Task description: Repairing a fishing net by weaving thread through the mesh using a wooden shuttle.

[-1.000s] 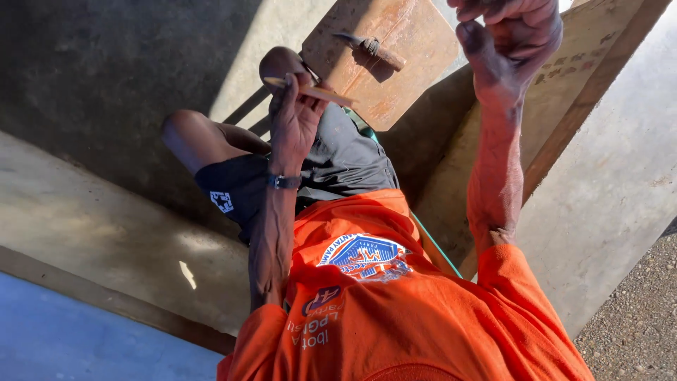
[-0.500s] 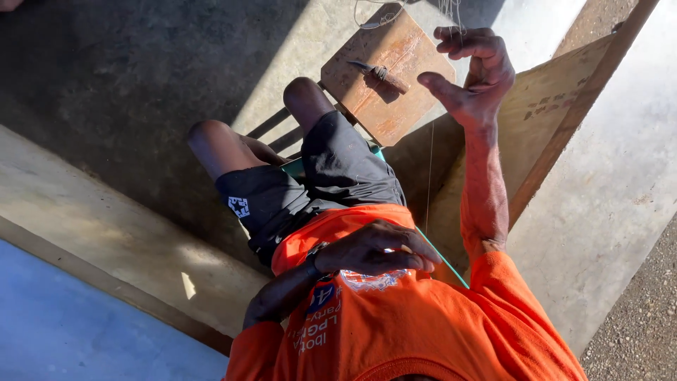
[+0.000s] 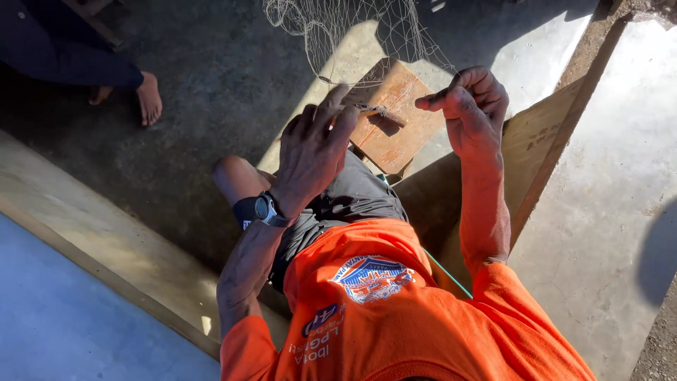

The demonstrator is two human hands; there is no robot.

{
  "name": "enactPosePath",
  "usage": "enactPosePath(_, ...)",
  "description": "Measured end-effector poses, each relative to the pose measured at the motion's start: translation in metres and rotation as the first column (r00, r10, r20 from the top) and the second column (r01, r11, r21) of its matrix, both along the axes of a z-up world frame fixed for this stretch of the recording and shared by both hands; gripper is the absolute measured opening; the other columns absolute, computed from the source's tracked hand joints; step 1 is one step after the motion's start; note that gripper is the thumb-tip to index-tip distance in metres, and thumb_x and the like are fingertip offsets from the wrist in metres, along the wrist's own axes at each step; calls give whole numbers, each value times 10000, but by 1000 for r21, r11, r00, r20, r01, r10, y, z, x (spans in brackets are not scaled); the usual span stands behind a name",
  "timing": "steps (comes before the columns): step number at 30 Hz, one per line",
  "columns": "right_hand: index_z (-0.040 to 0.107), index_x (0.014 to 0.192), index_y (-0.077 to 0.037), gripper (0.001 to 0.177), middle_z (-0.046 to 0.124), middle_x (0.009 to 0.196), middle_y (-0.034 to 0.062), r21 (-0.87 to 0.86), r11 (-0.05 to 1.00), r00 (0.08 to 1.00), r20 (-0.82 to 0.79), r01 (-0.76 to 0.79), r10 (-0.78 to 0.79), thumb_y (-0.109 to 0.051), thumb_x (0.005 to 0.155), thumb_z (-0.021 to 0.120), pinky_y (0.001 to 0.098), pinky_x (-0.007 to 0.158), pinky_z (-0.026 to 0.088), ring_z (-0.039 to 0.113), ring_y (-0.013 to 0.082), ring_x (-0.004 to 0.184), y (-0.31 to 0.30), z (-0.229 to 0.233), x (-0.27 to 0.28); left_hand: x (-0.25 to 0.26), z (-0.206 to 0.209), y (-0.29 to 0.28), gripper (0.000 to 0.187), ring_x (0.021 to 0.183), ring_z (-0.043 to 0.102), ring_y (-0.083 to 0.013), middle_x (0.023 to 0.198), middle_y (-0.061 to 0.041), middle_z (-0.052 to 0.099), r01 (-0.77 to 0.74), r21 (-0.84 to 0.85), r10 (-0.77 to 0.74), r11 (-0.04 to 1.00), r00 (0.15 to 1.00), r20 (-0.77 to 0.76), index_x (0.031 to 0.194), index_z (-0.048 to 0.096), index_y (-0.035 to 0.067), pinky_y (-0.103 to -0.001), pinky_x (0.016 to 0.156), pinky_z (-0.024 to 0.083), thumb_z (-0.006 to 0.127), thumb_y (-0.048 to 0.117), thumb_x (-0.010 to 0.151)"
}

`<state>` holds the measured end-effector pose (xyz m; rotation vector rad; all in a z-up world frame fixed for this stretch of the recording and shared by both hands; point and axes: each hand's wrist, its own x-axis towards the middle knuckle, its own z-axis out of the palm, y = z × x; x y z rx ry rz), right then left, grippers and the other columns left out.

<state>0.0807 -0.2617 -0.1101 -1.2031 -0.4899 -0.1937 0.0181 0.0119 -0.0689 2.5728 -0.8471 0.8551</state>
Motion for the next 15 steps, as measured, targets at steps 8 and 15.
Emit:
enactPosePath(8, 569, 1002, -54, 273, 731, 831, 153, 332, 931, 976, -103, -149, 193, -268, 1135, 464, 494, 911, 638, 759, 365, 868, 0, -11, -17, 20, 40, -37, 176, 1288, 709, -352, 1673, -107, 313, -44, 49, 25, 998, 943, 332, 1160, 568, 183, -424, 907, 614, 660, 32, 1148)
enactPosePath(15, 575, 1025, -34, 293, 724, 841, 175, 348, 925, 980, -70, -152, 188, -253, 1151, 425, 531, 887, 653, 760, 341, 863, 2, -16, -16, 20, 43, -29, 206, 1311, 675, -359, 1696, -121, 263, -69, 124, 27, 990, 951, 308, 1186, 572, 185, -475, 911, 573, 736, 65, 1152)
